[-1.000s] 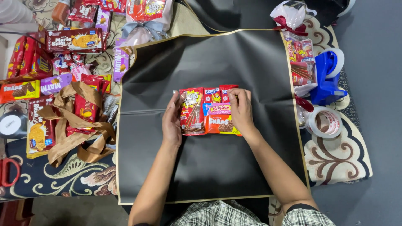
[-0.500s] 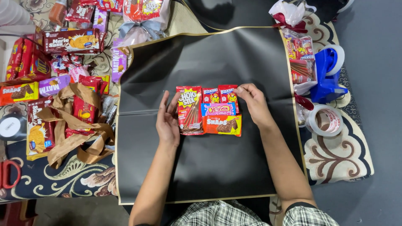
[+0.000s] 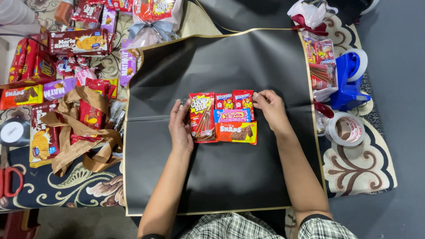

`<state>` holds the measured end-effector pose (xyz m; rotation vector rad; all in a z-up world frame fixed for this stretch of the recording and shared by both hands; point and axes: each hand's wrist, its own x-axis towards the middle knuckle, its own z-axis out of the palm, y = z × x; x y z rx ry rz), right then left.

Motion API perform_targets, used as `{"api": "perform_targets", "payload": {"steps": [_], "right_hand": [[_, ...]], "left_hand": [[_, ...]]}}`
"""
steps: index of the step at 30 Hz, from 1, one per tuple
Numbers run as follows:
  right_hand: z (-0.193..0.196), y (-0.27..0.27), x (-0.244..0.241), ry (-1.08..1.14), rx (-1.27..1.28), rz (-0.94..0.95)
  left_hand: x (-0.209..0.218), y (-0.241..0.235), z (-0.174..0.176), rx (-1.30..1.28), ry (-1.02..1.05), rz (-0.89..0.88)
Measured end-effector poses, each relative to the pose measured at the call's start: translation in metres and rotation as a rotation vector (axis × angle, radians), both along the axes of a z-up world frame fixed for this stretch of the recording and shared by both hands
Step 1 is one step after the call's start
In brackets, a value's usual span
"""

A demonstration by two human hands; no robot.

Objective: Arranging and taping various snack packages onto a black wrapping sheet to assemble a snack bouquet.

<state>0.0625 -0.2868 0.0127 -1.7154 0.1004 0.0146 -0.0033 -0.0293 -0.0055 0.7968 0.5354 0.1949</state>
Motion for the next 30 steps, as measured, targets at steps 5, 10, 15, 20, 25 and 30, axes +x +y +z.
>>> {"api": "perform_targets", "payload": {"steps": [5, 10, 15, 20, 25, 30], "right_hand": [[0.006, 0.001, 0.0, 0.082, -0.039, -0.016], [0.009, -0.001, 0.004, 0.116, -0.056, -0.018], [0.011, 0.001, 0.005, 0.102, -0.093, -0.022], [0.035, 0.009, -0.007, 0.056, -0.206, 0.005], [0.033, 0.01, -0.007, 0.082, -0.216, 0.003], [0.016, 0.004, -0.001, 0.097, -0.159, -0.016]], "left_hand": [[0.0, 0.0, 0.006, -0.014, 0.015, 0.016], [0.001, 0.002, 0.005, -0.001, 0.01, 0.015], [0.002, 0.003, -0.005, 0.009, 0.001, 0.009], [-0.002, -0.001, 0.006, 0.017, 0.013, 0.017], [-0.001, -0.002, 0.01, 0.026, 0.015, 0.02], [-0.001, 0.002, -0.003, 0.03, 0.004, 0.012]]}}
